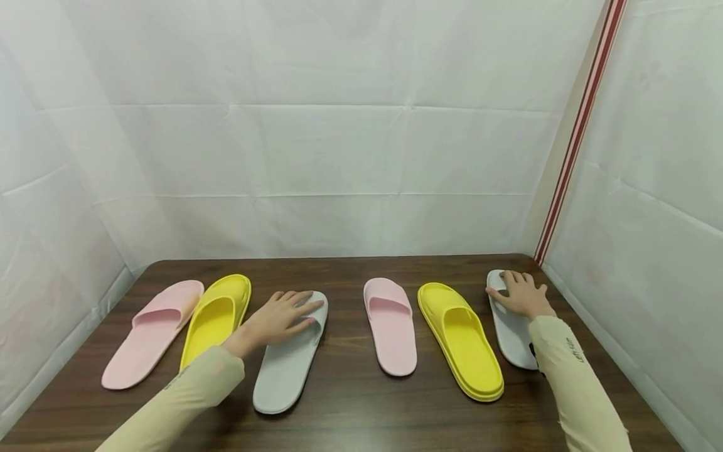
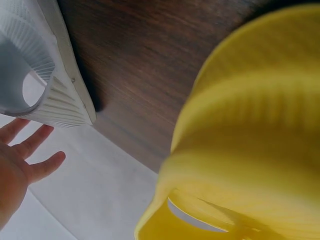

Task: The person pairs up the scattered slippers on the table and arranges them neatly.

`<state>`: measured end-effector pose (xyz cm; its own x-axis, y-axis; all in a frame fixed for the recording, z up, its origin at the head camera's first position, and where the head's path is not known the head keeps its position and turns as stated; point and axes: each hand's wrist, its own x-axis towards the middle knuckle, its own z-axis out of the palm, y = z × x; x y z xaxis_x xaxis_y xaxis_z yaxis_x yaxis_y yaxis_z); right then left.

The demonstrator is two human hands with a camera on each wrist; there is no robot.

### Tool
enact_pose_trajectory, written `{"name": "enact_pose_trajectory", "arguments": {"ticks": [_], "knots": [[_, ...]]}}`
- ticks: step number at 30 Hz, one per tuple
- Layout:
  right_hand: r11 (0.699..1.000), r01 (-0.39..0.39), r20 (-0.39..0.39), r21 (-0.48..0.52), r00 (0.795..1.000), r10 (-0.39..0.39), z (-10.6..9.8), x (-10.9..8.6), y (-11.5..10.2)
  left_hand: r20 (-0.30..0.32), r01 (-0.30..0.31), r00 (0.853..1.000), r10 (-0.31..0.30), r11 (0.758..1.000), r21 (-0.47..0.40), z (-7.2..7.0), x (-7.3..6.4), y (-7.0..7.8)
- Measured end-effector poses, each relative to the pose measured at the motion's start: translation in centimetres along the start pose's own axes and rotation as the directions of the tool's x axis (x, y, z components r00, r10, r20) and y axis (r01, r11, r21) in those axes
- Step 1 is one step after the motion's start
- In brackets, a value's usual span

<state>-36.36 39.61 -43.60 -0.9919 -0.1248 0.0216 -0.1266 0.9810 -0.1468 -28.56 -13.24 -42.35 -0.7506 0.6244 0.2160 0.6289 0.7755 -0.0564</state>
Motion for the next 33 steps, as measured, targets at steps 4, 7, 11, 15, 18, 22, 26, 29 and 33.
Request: {"name": "enact_pose_trajectory", "arguments": {"ticks": [4,7,11,15,18,22,26,29,33], "knots": [[1.000,0.013,-0.025,-0.007,1.000,-0.013,0.2,-0.1,0.4,-0.012,-0.008,1.000,0.008,1.000,0.011,0.0,0.0,-0.1],[1.000,0.020,-0.040,-0.018,0.999,-0.021,0.3,-0.2,0.5,-0.013,-0.011,1.000,0.011,1.000,0.019,0.1,0.0,-0.2],[0.999,0.026,-0.055,-0.037,0.998,-0.028,0.5,-0.2,0.8,-0.010,-0.010,1.000,0.010,1.000,0.020,0.1,0.0,-0.3],[0.998,0.031,-0.067,-0.046,0.997,-0.034,0.5,-0.2,0.9,-0.005,-0.006,1.000,0.006,1.000,0.011,0.1,0.0,-0.2],[0.998,0.035,-0.079,-0.059,0.996,-0.040,0.4,-0.4,1.0,-0.003,-0.004,1.000,0.004,1.000,0.009,0.1,0.0,-0.2],[0.996,0.045,-0.099,-0.083,0.994,-0.053,0.2,-0.8,0.9,-0.001,-0.005,1.000,0.005,1.000,0.013,0.2,-0.1,-0.3],[0.994,0.058,-0.123,-0.094,0.990,-0.069,-0.2,-1.2,0.9,0.001,-0.001,1.000,0.001,1.000,0.006,0.2,-0.1,-0.3],[0.992,0.071,-0.146,-0.104,0.986,-0.086,-0.6,-1.4,0.9,-0.004,0.001,1.000,-0.001,1.000,0.000,0.1,-0.2,-0.2],[0.985,0.097,-0.177,-0.140,0.977,-0.121,-1.3,-1.5,0.9,-0.013,0.002,1.000,-0.002,1.000,-0.003,0.1,-0.2,-0.1]]}}
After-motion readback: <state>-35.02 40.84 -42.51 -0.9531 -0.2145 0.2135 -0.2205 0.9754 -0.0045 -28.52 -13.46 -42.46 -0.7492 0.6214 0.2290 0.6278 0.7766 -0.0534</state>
